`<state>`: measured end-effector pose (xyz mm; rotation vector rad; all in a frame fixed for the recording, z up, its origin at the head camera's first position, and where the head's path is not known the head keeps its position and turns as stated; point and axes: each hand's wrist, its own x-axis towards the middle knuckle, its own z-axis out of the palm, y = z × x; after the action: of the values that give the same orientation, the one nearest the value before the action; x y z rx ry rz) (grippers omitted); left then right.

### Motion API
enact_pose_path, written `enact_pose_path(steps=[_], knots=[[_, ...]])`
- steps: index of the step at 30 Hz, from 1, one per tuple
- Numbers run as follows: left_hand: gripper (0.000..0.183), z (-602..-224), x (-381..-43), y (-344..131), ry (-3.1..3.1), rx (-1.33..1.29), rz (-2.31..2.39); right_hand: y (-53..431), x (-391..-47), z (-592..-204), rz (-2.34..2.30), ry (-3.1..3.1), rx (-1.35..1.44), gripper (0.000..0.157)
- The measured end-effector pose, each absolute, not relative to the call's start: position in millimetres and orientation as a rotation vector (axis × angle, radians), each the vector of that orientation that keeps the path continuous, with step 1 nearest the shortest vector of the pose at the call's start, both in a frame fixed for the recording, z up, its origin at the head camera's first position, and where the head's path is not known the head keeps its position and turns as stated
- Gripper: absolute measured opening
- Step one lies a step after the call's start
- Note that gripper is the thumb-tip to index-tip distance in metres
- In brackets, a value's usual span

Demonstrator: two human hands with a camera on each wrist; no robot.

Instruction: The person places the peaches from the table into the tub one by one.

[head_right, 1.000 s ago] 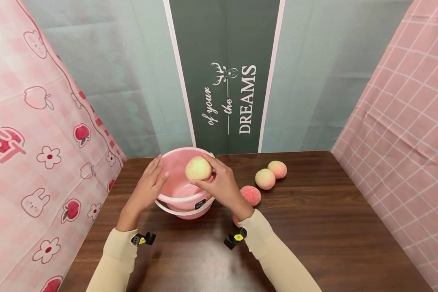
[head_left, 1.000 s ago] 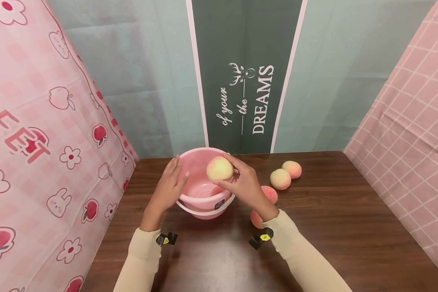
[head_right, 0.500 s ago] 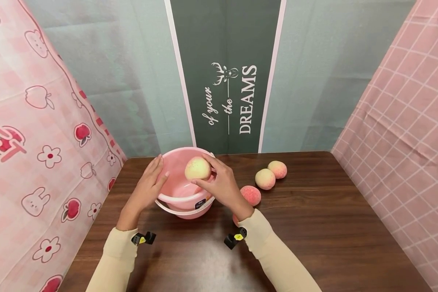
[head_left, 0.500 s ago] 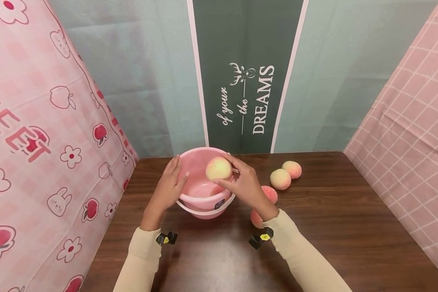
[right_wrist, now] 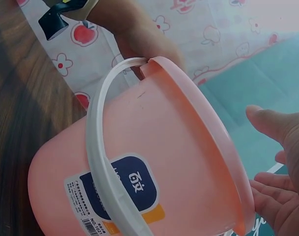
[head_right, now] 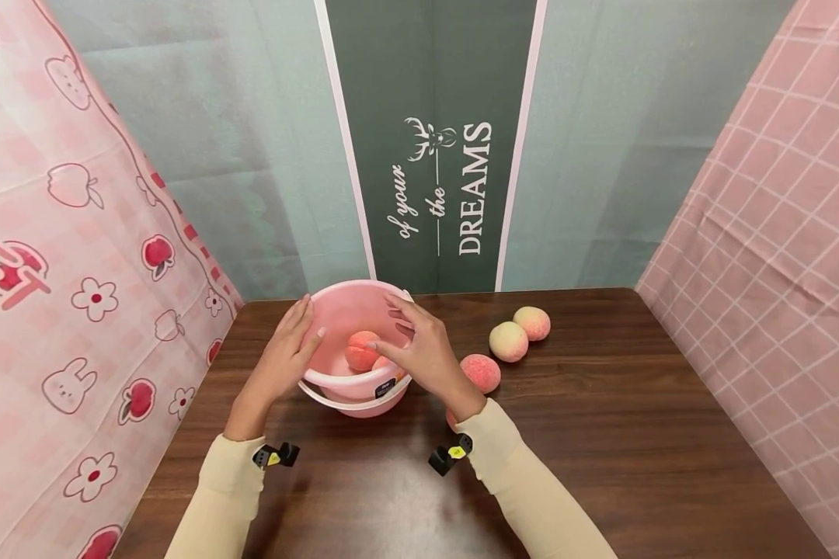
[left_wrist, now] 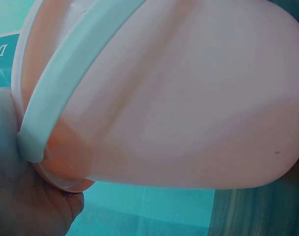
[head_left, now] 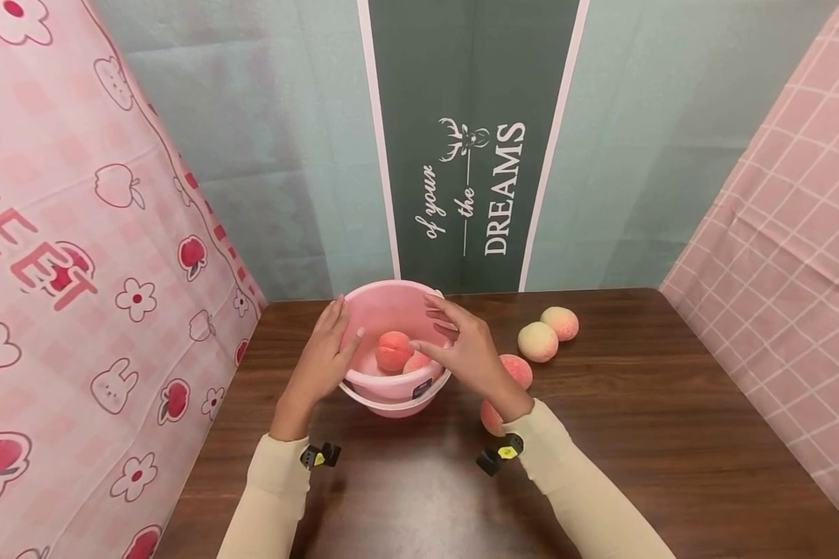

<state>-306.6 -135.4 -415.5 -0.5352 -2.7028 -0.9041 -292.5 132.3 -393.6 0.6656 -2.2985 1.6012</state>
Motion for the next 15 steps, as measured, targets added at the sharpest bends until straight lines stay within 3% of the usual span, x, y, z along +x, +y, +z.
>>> enact_pose_path(steps=[15], knots=[[0.067, -414.6, -306.2, -135.1, -2.717, -0.527, -0.913, 141.3, -290.9, -394.5, 1.591, -2.307, 0.596, 0.074]])
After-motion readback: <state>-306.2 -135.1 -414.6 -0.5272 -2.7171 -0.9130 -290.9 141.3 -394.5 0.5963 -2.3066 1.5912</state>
